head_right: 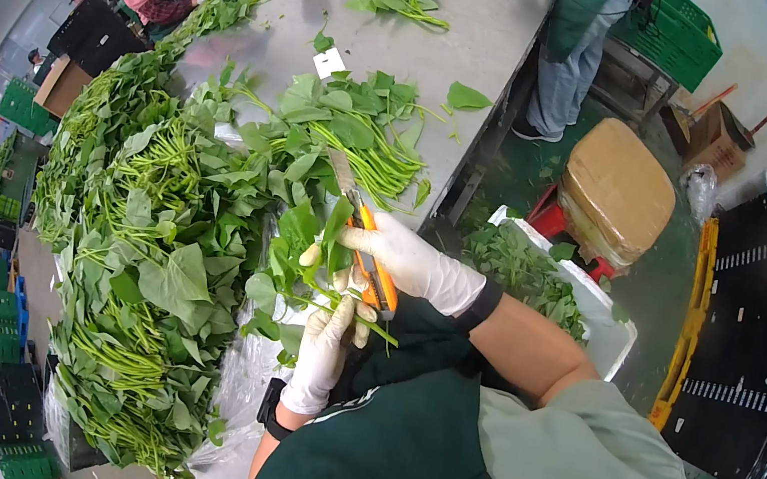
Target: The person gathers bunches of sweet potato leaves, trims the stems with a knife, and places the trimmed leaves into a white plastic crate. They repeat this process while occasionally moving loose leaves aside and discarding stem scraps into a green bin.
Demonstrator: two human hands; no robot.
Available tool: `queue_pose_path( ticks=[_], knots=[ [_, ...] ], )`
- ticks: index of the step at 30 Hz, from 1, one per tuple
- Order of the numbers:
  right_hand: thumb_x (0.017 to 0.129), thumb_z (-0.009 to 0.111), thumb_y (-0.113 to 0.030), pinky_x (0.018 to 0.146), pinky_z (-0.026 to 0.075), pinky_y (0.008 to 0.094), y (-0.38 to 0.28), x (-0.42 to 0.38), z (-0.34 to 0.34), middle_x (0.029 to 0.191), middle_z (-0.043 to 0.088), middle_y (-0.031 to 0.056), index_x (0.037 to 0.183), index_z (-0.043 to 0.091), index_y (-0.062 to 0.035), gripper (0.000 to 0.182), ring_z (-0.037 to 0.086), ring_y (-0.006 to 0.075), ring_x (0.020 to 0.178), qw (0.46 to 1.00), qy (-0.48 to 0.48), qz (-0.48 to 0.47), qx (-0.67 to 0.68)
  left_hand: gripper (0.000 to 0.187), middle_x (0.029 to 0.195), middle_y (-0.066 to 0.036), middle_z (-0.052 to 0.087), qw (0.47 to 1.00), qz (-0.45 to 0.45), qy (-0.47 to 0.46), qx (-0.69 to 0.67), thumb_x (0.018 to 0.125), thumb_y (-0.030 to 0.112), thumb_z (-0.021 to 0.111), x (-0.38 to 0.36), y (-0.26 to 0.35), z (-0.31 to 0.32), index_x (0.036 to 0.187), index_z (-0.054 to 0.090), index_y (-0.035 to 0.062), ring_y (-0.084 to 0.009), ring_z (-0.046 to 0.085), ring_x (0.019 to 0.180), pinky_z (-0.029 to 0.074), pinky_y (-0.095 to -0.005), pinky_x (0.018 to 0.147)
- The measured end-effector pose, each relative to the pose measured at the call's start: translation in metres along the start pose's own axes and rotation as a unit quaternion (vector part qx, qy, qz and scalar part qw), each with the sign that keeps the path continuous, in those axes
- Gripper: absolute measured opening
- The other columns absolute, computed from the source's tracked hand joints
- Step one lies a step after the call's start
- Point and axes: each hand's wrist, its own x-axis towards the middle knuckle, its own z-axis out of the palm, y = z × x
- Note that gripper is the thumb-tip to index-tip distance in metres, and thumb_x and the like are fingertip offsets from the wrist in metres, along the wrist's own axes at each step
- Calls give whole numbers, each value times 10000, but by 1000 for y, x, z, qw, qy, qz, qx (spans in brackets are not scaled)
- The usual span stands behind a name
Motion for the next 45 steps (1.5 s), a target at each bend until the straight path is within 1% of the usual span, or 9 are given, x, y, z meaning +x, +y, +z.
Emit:
queue_pose_path(
  ticks=[12, 16, 22, 26, 28, 30, 36, 44, 45],
  knots=[
    [940, 534, -69, 583, 489, 225, 16, -35, 10, 966, 655, 89, 1039, 549, -47, 103, 607, 116, 677, 986, 66, -110, -109, 350, 708, 2, 572, 996, 55, 44, -54, 1028, 275, 425, 5, -4, -6, 878, 627, 32, -57, 475, 599, 366, -213, 559],
    [825, 570, 62, 717, 524, 327, 18, -60, 23, 918, 645, 105, 972, 592, -25, 173, 644, 242, 822, 851, 8, -320, -416, 221, 776, -9, 576, 981, 68, 176, 34, 1002, 250, 489, 14, -25, -10, 965, 582, 53, -73, 484, 619, 386, -218, 546],
    [846, 621, -37, 744, 504, 304, -28, -93, 0, 921, 643, 90, 1015, 591, -13, 174, 637, 186, 851, 910, 136, -54, -389, 246, 723, 39, 558, 996, 28, 68, 45, 1007, 194, 471, 12, -2, 3, 877, 629, 58, -31, 448, 603, 360, -183, 559],
    [807, 666, -53, 826, 489, 293, -55, -94, -34, 971, 619, 75, 1069, 591, -26, 274, 611, 155, 934, 895, 249, -73, -362, 315, 806, -30, 579, 971, 108, 67, 200, 1026, 222, 439, 14, -12, -1, 802, 587, 58, -126, 540, 720, 438, -258, 664],
    [770, 709, -216, 789, 516, 332, -54, -88, -58, 1081, 584, 67, 1072, 604, -53, 359, 628, 258, 890, 684, 228, -186, -667, 280, 834, -61, 593, 989, 124, 50, 60, 1027, 226, 438, 15, -15, -3, 851, 569, 51, -176, 577, 779, 474, -300, 742],
    [780, 687, -274, 743, 525, 365, -53, -70, -58, 1023, 607, 77, 1023, 630, -72, 322, 628, 290, 862, 649, 254, -149, -702, 234, 849, -81, 597, 975, 45, 103, -193, 1026, 225, 436, 9, 0, 0, 897, 532, 55, -200, 587, 825, 479, -329, 792],
    [803, 633, -219, 630, 519, 408, -4, 31, -72, 843, 611, 120, 858, 629, -73, 156, 635, 324, 731, 600, 256, -221, -726, 170, 777, -5, 500, 953, 102, 99, -266, 1014, 220, 463, 9, -4, -13, 1019, 530, 64, -138, 480, 726, 421, -292, 710],
    [811, 634, -196, 604, 504, 411, -27, 48, -75, 753, 645, 97, 828, 622, -51, 147, 635, 289, 665, 583, 235, -189, -755, 164, 798, -26, 530, 957, 81, 70, -269, 1000, 193, 485, -9, -15, -25, 1041, 537, 43, -137, 497, 735, 428, -288, 727],
    [834, 629, -204, 558, 478, 366, -42, 44, -67, 726, 656, 75, 824, 626, -48, 156, 602, 227, 604, 712, 235, -152, -644, 169, 791, -23, 529, 956, 76, 75, -274, 1001, 193, 481, -11, -17, -29, 1047, 537, 40, -138, 497, 735, 428, -289, 728]
  ],
)
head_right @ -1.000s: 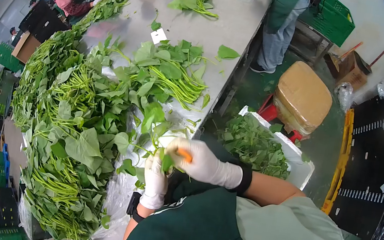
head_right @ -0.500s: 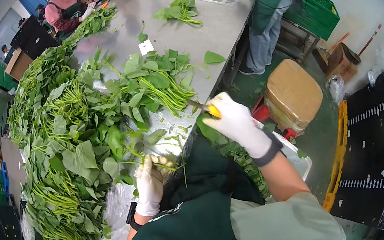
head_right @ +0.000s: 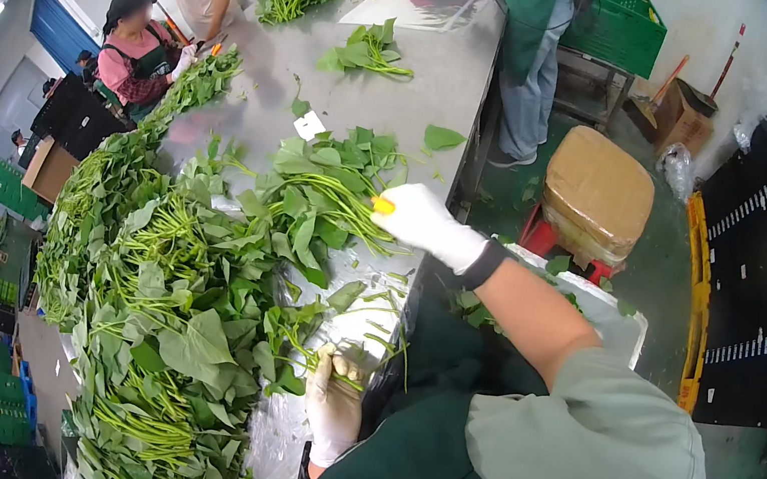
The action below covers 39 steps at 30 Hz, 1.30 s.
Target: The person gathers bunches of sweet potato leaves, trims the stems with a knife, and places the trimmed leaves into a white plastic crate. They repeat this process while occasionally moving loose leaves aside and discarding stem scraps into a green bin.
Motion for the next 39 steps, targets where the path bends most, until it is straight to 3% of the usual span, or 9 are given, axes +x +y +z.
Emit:
queue_pose_path(
  ticks=[3, 11, 13, 15, 16, 19, 27, 33, 39],
  knots=[
    [913, 594, -197, 429, 322, 209, -30, -1, -36, 687, 658, 43, 883, 633, -30, 174, 430, 45, 459, 914, -67, 114, 384, 174, 772, -14, 527, 1000, -1, 7, 1, 1006, 199, 468, 0, 6, -3, 1052, 533, 44, -142, 498, 734, 429, -295, 737],
    [924, 590, -207, 430, 337, 187, -78, -28, -43, 663, 609, 7, 901, 616, -24, 186, 431, 24, 467, 900, -5, 124, 419, 205, 805, -41, 530, 997, 81, -1, -1, 1016, 140, 444, -12, 24, -3, 1178, 508, 32, -148, 500, 747, 439, -293, 735],
    [907, 612, -216, 456, 382, 218, -72, -34, -40, 637, 587, 4, 902, 620, -25, 191, 477, 43, 501, 904, -18, 118, 410, 179, 793, -28, 530, 995, 100, 15, 14, 1012, 103, 447, -17, 28, 2, 1161, 509, 25, -138, 507, 753, 438, -290, 750],
    [875, 633, -210, 500, 447, 318, -49, -38, -26, 617, 598, 59, 907, 612, -49, 165, 583, 169, 530, 984, -25, 24, 175, 182, 794, -26, 530, 994, 106, 22, 17, 1009, 101, 453, -24, 29, 2, 1166, 505, 23, -134, 506, 751, 435, -287, 746],
    [839, 641, -198, 578, 482, 413, -36, -43, -16, 661, 616, 141, 914, 600, -76, 148, 640, 322, 635, 986, 82, -45, -135, 187, 793, -26, 530, 993, 114, 31, 25, 1008, 105, 456, -29, 29, 3, 1171, 504, 27, -133, 506, 751, 434, -282, 739],
    [817, 666, -195, 610, 494, 411, -35, -57, -26, 760, 632, 188, 949, 637, -58, 193, 621, 398, 728, 986, 135, 27, -98, 198, 801, -27, 532, 989, 140, 36, 37, 1007, 113, 458, -33, 24, 0, 1186, 500, 40, -130, 508, 755, 433, -275, 730],
    [716, 660, -30, 662, 535, 348, -53, -106, -38, 837, 675, 121, 959, 646, -53, 244, 673, 301, 761, 950, 238, -199, 17, 252, 922, -44, 583, 981, 181, -24, 60, 1001, 125, 473, -22, -4, 38, 1236, 473, 33, -125, 526, 788, 445, -289, 789],
    [632, 723, -117, 611, 522, 377, -58, -162, -17, 780, 650, 58, 973, 672, -112, 344, 655, 267, 700, 953, 114, -276, -56, 287, 1008, -41, 620, 996, 69, -54, 3, 969, 108, 549, -6, -17, 69, 1251, 525, 59, -117, 585, 867, 500, -292, 824],
    [850, 720, -255, 672, 501, 299, -50, -152, -22, 805, 664, 129, 993, 643, 10, 311, 607, 149, 696, 962, 13, 5, 272, 182, 958, -51, 613, 994, 74, -83, 19, 953, 85, 570, -5, -14, 56, 1134, 565, 63, -122, 536, 781, 455, -261, 708]
  ],
)
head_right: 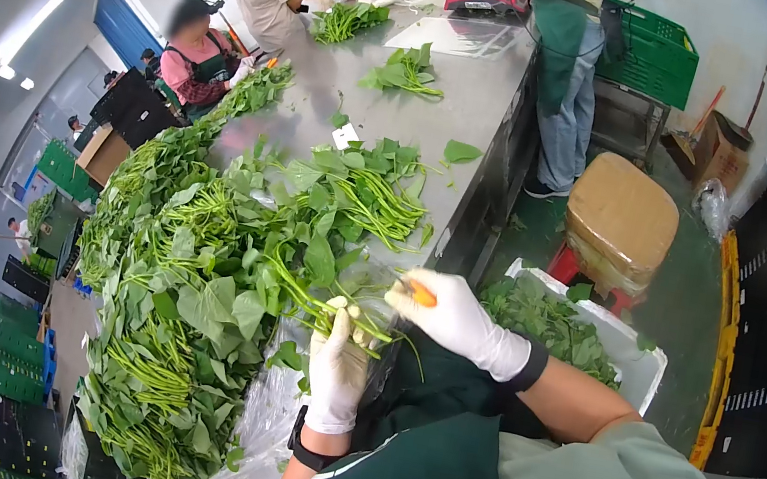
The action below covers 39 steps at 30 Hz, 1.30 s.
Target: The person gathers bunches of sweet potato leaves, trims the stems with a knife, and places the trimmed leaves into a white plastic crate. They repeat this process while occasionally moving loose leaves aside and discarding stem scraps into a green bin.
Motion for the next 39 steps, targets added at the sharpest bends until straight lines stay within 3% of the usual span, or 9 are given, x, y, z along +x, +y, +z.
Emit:
queue_pose_path(
  ticks=[3, 5, 14, 18, 20, 24, 26, 32, 39],
  knots=[
    [902, 652, -187, 589, 460, 227, 4, 19, 8, 746, 601, 6, 1001, 630, 3, 215, 555, 54, 641, 996, 20, -81, -9, 155, 955, -48, 599, 999, 2, -30, -25, 961, 81, 553, 3, 1, -2, 1114, 558, 59, -128, 518, 776, 436, -261, 703],
    [932, 620, -252, 493, 397, 209, -12, 24, 10, 709, 564, -24, 1024, 627, -24, 247, 487, 34, 533, 967, -168, 151, 118, 149, 976, -33, 596, 999, -6, -34, -7, 968, 101, 545, 7, 0, -7, 1115, 552, 81, -122, 521, 798, 446, -275, 736],
    [932, 618, -352, 401, 320, 210, 29, 38, 44, 666, 553, -26, 909, 615, -54, 299, 406, 41, 446, 927, -145, 217, 268, 121, 968, -25, 552, 997, -21, -42, -57, 974, 110, 532, 4, 3, -18, 1094, 525, 95, -130, 494, 796, 433, -267, 756],
    [915, 627, -296, 467, 409, 233, 13, 30, 23, 694, 626, 17, 934, 637, -45, 252, 522, 60, 531, 948, -195, 197, 155, 140, 1030, -53, 544, 999, 43, 0, -27, 990, 67, 482, 12, 1, -29, 1124, 523, 70, -131, 478, 828, 428, -265, 784],
    [883, 656, -228, 596, 501, 273, 17, 19, 25, 728, 662, 55, 948, 654, -5, 233, 617, 106, 631, 976, -206, 40, 61, 154, 1006, -27, 566, 998, 52, 17, -4, 985, 123, 521, 15, -4, -27, 1130, 542, 75, -113, 492, 808, 427, -244, 742],
    [806, 650, -255, 635, 499, 398, 12, 16, 26, 750, 636, 193, 895, 651, -61, 214, 634, 373, 701, 981, -165, -11, -100, 210, 1022, -41, 554, 997, -27, 59, -34, 994, 136, 498, 13, -13, -28, 1170, 518, 23, -113, 481, 819, 428, -263, 753],
    [811, 646, -282, 636, 498, 407, 21, 27, 24, 740, 637, 185, 889, 655, -62, 234, 632, 383, 693, 974, -194, -15, -116, 217, 966, -32, 574, 996, -70, 53, 14, 998, 214, 508, 9, -14, -37, 1123, 539, 39, -116, 488, 775, 431, -265, 746],
    [806, 616, -283, 624, 495, 459, 72, 130, 1, 708, 619, 140, 780, 642, -77, 209, 632, 371, 720, 943, 165, -91, -274, 164, 898, -14, 570, 972, 82, 174, 136, 997, 236, 512, 1, 10, -9, 1077, 542, 96, -126, 543, 759, 453, -260, 668],
    [800, 591, -212, 653, 518, 452, 94, 165, -5, 762, 645, 152, 775, 680, -82, 160, 652, 355, 723, 922, 31, -35, -385, 207, 764, 18, 490, 992, 5, 109, 61, 978, 155, 484, -2, 4, -31, 1171, 532, 97, -92, 429, 618, 408, -265, 616]
  ],
)
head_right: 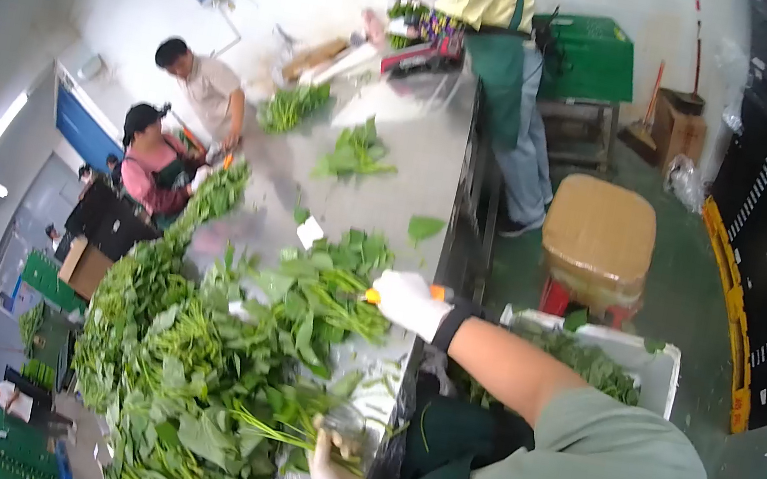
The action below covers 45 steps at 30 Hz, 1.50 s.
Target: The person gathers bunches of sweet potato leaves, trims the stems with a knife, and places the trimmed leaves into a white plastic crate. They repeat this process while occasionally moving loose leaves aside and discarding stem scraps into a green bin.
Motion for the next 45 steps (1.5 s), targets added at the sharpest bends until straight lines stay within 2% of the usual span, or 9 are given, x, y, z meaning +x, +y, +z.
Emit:
queue_pose_path(
  ticks=[5, 7, 9, 18, 24, 28, 33, 38, 45],
  knots=[
    [835, 599, -231, 585, 503, 423, -3, 19, -36, 700, 676, 138, 765, 683, -59, 203, 659, 300, 624, 995, 46, 16, 84, 168, 738, 20, 462, 947, -263, -86, -165, 962, 154, 523, 26, -14, -22, 1093, 549, 52, -92, 399, 591, 351, -251, 619],
    [861, 659, -240, 461, 415, 301, -3, 24, -49, 586, 647, 60, 748, 671, -36, 234, 548, 120, 469, 938, -14, 54, 343, 124, 698, 13, 432, 912, -319, -124, -226, 979, 158, 500, 24, -16, -23, 1005, 551, 48, -88, 370, 558, 329, -250, 587],
    [904, 630, -209, 461, 358, 214, -27, 8, -76, 655, 624, 7, 907, 656, -23, 188, 468, 53, 502, 853, -20, 101, 512, 159, 641, 15, 408, 915, -283, -135, -254, 1003, 190, 468, 19, -14, -16, 952, 541, 58, -88, 351, 524, 323, -248, 564],
    [856, 683, -185, 483, 361, 206, -38, -59, -42, 704, 564, -22, 932, 592, -32, 194, 461, 36, 553, 813, -212, 137, 524, 256, 643, 38, 449, 994, -23, -18, -105, 1025, 351, 425, 14, -8, 11, 987, 543, 127, -90, 355, 541, 316, -257, 583],
    [825, 711, -137, 675, 458, 268, -58, -106, -22, 756, 562, 18, 909, 571, -14, 204, 523, 91, 727, 879, -180, 26, 441, 291, 973, -4, 598, 996, -74, 7, -40, 967, 183, 578, 34, -19, 15, 1214, 555, 29, -25, 451, 650, 350, -172, 518],
    [826, 700, -177, 679, 466, 302, -66, -124, -33, 755, 582, 104, 911, 575, -10, 225, 545, 131, 712, 914, -201, -26, 353, 221, 899, -12, 609, 994, -90, -68, 12, 959, 130, 574, 43, -30, 12, 1143, 567, 9, -30, 417, 546, 326, -175, 468],
    [851, 679, -154, 679, 473, 303, -52, -132, -49, 748, 589, 107, 931, 563, -6, 204, 543, 128, 705, 869, -57, 202, 448, 148, 901, -15, 610, 998, -63, -23, -11, 953, 129, 587, 46, -29, 14, 1077, 572, 48, -30, 446, 602, 341, -169, 499],
    [819, 652, -212, 755, 498, 418, -2, -154, -68, 978, 615, 135, 1022, 564, -71, 263, 620, 357, 900, 996, 30, 66, 43, 129, 923, -46, 604, 997, -40, -27, -65, 939, 61, 592, 42, -22, 26, 1062, 554, 51, -92, 512, 683, 422, -210, 609],
    [783, 613, -89, 688, 517, 426, -59, -174, -62, 909, 626, 152, 1016, 559, -72, 240, 634, 370, 810, 975, -49, 3, 215, 148, 908, -45, 608, 998, 20, -20, 51, 907, -5, 606, 34, -35, 39, 1036, 558, 51, -116, 568, 739, 453, -232, 657]
  ],
)
